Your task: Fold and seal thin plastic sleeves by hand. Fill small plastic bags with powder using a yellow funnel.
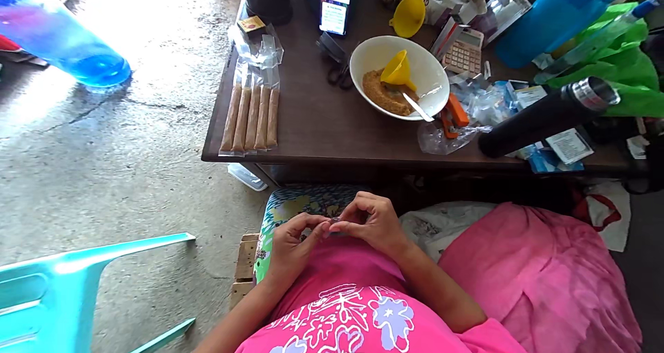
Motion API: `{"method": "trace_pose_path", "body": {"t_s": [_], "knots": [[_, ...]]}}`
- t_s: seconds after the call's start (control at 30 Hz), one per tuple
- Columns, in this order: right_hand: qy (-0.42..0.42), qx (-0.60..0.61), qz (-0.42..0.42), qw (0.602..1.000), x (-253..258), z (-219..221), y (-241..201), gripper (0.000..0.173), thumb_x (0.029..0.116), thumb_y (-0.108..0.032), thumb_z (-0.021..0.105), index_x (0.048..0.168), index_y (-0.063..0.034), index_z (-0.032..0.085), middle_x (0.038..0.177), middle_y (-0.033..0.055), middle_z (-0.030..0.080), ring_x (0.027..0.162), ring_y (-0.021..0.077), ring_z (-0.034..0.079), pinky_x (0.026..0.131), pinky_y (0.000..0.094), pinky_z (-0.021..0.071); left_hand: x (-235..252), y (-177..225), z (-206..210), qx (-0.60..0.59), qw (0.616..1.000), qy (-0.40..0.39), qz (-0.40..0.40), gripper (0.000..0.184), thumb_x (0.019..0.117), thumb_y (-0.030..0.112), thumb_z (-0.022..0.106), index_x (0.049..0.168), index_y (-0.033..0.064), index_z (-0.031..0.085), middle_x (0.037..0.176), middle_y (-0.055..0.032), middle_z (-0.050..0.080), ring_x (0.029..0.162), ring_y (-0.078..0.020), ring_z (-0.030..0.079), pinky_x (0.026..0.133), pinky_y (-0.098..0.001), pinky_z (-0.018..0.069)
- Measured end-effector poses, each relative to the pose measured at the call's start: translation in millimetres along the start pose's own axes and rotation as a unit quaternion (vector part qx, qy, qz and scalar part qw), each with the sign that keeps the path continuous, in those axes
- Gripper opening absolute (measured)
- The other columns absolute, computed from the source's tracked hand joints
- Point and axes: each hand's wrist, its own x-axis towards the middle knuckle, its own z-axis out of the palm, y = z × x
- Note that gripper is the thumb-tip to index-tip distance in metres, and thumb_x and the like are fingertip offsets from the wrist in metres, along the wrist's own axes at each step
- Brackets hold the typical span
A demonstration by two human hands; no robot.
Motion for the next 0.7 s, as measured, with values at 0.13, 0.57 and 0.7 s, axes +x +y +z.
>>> {"method": "trace_pose_path", "body": {"t_s": [0.13,0.57,0.7], "knots": [[-0.058,-0.009,-0.009,0.998,0.4,-3.6,0.9,0.019,0.0948,-0.017,0.073,0.102,0.0005,0.077,0.091,0.0075,0.07,0.076,0.0012,0.063,0.069,0.0136,0.0529,-0.2,-0.3,0.3,-0.003,1.0,0.002,-0.001,0.01,0.0965,0.013,0.069,0.101,0.0053,0.074,0.094,0.0042,0.075,0.081,-0.0041,0.07,0.077,-0.0223,0.0607],[-0.011,-0.085,-0.046,0.995,-1.2,0.7,4.6,0.033,0.0959,-0.028,0.072,0.08,0.0003,0.073,0.072,0.0048,0.062,0.065,0.0026,0.055,0.061,0.0161,0.0453,-1.8,-1.3,1.8,-0.008,1.0,-0.016,0.012,0.01,0.0965,0.015,0.07,0.101,0.0079,0.075,0.092,0.0056,0.073,0.082,-0.0022,0.069,0.077,-0.021,0.0597],[-0.093,-0.028,-0.058,0.994,-0.5,-4.1,1.4,0.019,0.0987,-0.013,0.067,0.102,0.0024,0.077,0.091,0.012,0.071,0.08,0.0059,0.067,0.075,0.0163,0.0555,-2.4,-0.2,-0.3,-0.009,1.0,-0.002,0.001,0.01,0.0974,0.013,0.069,0.102,0.0069,0.074,0.094,0.0051,0.074,0.082,-0.0033,0.07,0.077,-0.0221,0.0602]]}}
